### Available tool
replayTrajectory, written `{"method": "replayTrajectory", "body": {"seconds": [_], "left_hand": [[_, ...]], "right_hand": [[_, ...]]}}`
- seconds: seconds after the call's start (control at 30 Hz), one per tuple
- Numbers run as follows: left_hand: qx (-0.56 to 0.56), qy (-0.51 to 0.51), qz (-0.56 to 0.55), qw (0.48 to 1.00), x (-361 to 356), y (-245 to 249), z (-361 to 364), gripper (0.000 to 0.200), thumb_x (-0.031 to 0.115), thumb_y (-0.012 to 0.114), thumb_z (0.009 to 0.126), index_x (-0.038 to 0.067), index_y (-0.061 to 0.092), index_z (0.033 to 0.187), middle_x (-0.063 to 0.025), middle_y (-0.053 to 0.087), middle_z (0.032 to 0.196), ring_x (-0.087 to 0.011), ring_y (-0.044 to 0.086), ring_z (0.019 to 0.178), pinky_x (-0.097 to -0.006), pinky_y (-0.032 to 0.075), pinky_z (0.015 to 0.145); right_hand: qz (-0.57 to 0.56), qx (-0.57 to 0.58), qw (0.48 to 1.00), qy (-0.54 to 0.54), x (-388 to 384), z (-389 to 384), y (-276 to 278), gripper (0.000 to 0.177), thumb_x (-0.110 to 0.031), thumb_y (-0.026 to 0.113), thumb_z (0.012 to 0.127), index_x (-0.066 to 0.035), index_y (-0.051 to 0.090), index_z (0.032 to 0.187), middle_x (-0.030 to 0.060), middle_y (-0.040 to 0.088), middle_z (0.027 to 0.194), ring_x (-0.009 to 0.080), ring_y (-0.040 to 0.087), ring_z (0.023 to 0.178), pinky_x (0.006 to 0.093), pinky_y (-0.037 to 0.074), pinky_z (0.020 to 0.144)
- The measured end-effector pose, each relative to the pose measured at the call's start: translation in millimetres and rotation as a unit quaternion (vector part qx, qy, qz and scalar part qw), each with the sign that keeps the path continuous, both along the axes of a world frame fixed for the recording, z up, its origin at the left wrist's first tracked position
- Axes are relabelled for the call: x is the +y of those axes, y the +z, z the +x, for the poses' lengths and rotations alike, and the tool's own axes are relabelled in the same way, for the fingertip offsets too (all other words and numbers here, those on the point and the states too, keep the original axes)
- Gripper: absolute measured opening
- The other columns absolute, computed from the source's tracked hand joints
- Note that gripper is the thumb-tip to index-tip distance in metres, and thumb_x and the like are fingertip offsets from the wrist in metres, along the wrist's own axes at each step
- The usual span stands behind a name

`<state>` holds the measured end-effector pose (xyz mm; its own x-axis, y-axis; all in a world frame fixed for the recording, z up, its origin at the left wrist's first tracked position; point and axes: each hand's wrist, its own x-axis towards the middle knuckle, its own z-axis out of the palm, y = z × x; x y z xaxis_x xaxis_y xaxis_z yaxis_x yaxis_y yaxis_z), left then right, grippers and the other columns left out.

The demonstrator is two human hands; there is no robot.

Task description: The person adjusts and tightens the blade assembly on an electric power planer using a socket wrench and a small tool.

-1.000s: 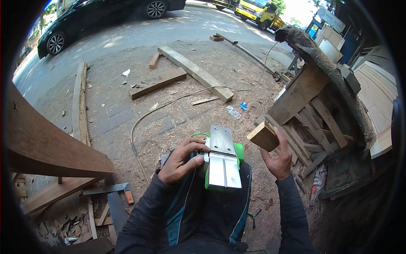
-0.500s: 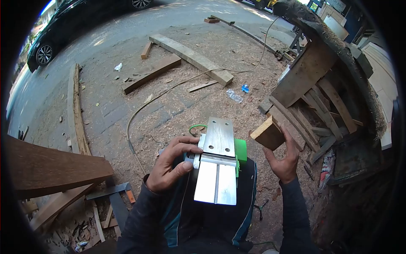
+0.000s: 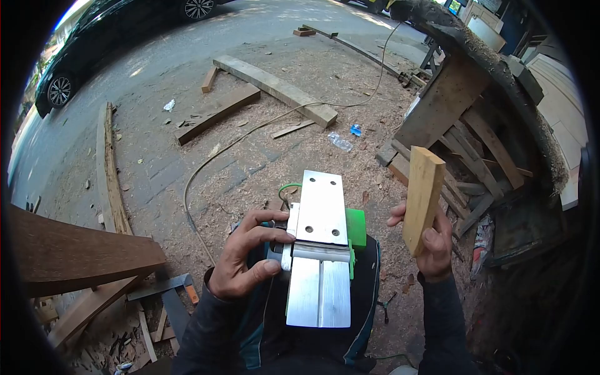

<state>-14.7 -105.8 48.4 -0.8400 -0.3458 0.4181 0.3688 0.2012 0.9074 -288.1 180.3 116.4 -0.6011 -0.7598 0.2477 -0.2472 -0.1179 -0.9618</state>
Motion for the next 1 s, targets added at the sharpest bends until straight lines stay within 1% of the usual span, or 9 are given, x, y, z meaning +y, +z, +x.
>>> {"method": "replayTrajectory", "body": {"seconds": [0.07, 0.17, 0.2, 0.37, 0.5, 0.6, 0.77, 0.9, 1.0], "left_hand": [[0.000, 0.011, 0.009, 1.000, 2, -1, -1, 0.062, 0.057, 0.081, 0.098, 0.006, 0.082, 0.135, -0.0268, 0.063, 0.152, -0.0438, 0.062, 0.146, -0.0594, 0.045, 0.124], [-0.012, 0.015, 0.023, 1.000, 3, -2, -3, 0.062, 0.056, 0.081, 0.099, 0.006, 0.082, 0.136, -0.0268, 0.063, 0.152, -0.0441, 0.062, 0.145, -0.0589, 0.045, 0.124], [-0.012, 0.016, 0.022, 1.000, 2, -3, -3, 0.062, 0.056, 0.081, 0.099, 0.006, 0.082, 0.136, -0.0268, 0.063, 0.152, -0.0441, 0.062, 0.145, -0.0589, 0.045, 0.124], [-0.011, 0.012, 0.006, 1.000, 1, -1, -2, 0.057, 0.051, 0.080, 0.100, 0.006, 0.082, 0.136, -0.0272, 0.063, 0.152, -0.0430, 0.063, 0.145, -0.0566, 0.046, 0.124], [-0.005, 0.007, -0.010, 1.000, 0, -3, -5, 0.056, 0.049, 0.079, 0.101, 0.006, 0.081, 0.137, -0.0271, 0.063, 0.152, -0.0425, 0.062, 0.145, -0.0552, 0.047, 0.124], [-0.003, 0.000, 0.038, 0.999, 2, -6, -8, 0.055, 0.048, 0.078, 0.103, 0.006, 0.080, 0.139, -0.0257, 0.063, 0.152, -0.0416, 0.061, 0.147, -0.0531, 0.046, 0.125], [0.015, 0.003, 0.024, 1.000, 0, -11, -17, 0.048, 0.042, 0.076, 0.109, 0.005, 0.078, 0.140, -0.0217, 0.066, 0.151, -0.0380, 0.061, 0.148, -0.0503, 0.044, 0.127], [0.029, 0.016, 0.012, 0.999, -3, -14, -29, 0.040, 0.035, 0.071, 0.115, 0.004, 0.076, 0.139, -0.0161, 0.071, 0.141, -0.0313, 0.064, 0.142, -0.0453, 0.046, 0.124], [0.004, 0.009, 0.022, 1.000, -9, -19, -33, 0.038, 0.030, 0.068, 0.116, 0.003, 0.074, 0.141, -0.0148, 0.070, 0.142, -0.0282, 0.062, 0.143, -0.0442, 0.044, 0.127]], "right_hand": [[-0.024, -0.068, 0.997, 0.033, -6, 21, 3, 0.106, -0.063, 0.075, 0.093, 0.009, 0.045, 0.164, 0.0272, 0.071, 0.139, 0.0426, 0.078, 0.126, 0.0573, 0.057, 0.119], [-0.071, -0.081, 0.993, 0.057, -22, 48, -7, 0.109, -0.064, 0.077, 0.093, 0.005, 0.040, 0.168, 0.0313, 0.067, 0.148, 0.0420, 0.075, 0.135, 0.0604, 0.052, 0.124], [-0.038, -0.040, 0.994, 0.093, -22, 48, -6, 0.113, -0.068, 0.079, 0.094, 0.002, 0.034, 0.171, 0.0337, 0.066, 0.154, 0.0425, 0.067, 0.148, 0.0634, 0.045, 0.130], [-0.022, 0.032, 0.987, 0.154, -24, 54, -15, 0.113, -0.069, 0.079, 0.096, -0.004, 0.030, 0.174, 0.0281, 0.075, 0.148, 0.0429, 0.060, 0.156, 0.0641, 0.034, 0.137], [-0.035, 0.002, 0.988, 0.148, -19, 61, -7, 0.114, -0.070, 0.077, 0.097, 0.000, 0.029, 0.174, 0.0304, 0.070, 0.152, 0.0429, 0.062, 0.154, 0.0640, 0.041, 0.133], [-0.013, -0.031, 0.994, 0.103, -26, 70, 0, 0.120, -0.071, 0.078, 0.095, 0.004, 0.027, 0.174, 0.0348, 0.057, 0.158, 0.0436, 0.073, 0.139, 0.0615, 0.053, 0.124], [-0.096, -0.014, 0.994, 0.047, -20, 66, 11, 0.112, -0.068, 0.074, 0.096, 0.009, 0.038, 0.168, 0.0346, 0.060, 0.156, 0.0472, 0.077, 0.131, 0.0619, 0.052, 0.125], [-0.117, 0.034, 0.993, 0.006, -19, 52, 2, 0.095, -0.054, 0.066, 0.100, 0.008, 0.041, 0.167, 0.0325, 0.062, 0.155, 0.0463, 0.076, 0.133, 0.0596, 0.052, 0.123], [-0.111, 0.023, 0.993, -0.016, -18, 51, -4, 0.085, -0.045, 0.061, 0.104, 0.008, 0.042, 0.166, 0.0281, 0.064, 0.154, 0.0420, 0.076, 0.131, 0.0561, 0.054, 0.120]]}}
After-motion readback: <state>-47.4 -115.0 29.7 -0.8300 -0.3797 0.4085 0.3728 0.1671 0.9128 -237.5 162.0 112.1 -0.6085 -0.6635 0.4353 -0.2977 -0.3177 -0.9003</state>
